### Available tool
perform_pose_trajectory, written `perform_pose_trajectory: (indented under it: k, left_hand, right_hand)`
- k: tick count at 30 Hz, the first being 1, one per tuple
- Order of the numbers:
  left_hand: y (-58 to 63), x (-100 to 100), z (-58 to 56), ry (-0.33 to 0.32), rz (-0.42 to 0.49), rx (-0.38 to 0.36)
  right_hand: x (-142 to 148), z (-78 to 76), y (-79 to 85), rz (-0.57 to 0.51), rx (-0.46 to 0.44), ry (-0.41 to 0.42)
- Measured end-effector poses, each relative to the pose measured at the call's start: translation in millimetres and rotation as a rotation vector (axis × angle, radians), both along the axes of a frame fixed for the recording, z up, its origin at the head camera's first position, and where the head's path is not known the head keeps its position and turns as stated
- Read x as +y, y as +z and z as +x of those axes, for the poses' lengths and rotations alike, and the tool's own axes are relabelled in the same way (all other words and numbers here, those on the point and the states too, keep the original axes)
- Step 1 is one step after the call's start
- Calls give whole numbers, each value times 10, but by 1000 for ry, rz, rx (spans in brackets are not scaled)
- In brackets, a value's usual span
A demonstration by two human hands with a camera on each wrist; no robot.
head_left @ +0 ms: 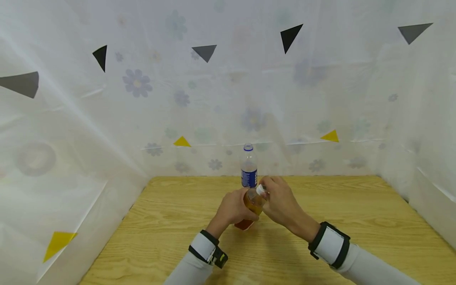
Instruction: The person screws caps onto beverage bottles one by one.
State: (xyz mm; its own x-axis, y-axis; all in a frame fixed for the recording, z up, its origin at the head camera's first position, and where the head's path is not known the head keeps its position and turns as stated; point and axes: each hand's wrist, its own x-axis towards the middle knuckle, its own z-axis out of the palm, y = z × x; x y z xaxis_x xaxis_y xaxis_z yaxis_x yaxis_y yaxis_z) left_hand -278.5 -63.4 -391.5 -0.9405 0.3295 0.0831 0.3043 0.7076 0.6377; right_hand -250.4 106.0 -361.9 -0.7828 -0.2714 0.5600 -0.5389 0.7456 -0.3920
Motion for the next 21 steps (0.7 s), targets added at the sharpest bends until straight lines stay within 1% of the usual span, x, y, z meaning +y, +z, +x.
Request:
perform_pose_trajectory:
  k: [14, 21]
  left_hand:
    - [1, 6, 14, 5, 18, 6]
    - [-8, 2, 19, 8, 28, 15]
  right_hand:
    - [-16, 1, -15, 15, 8, -6]
    - [3, 8, -10, 16, 20, 11]
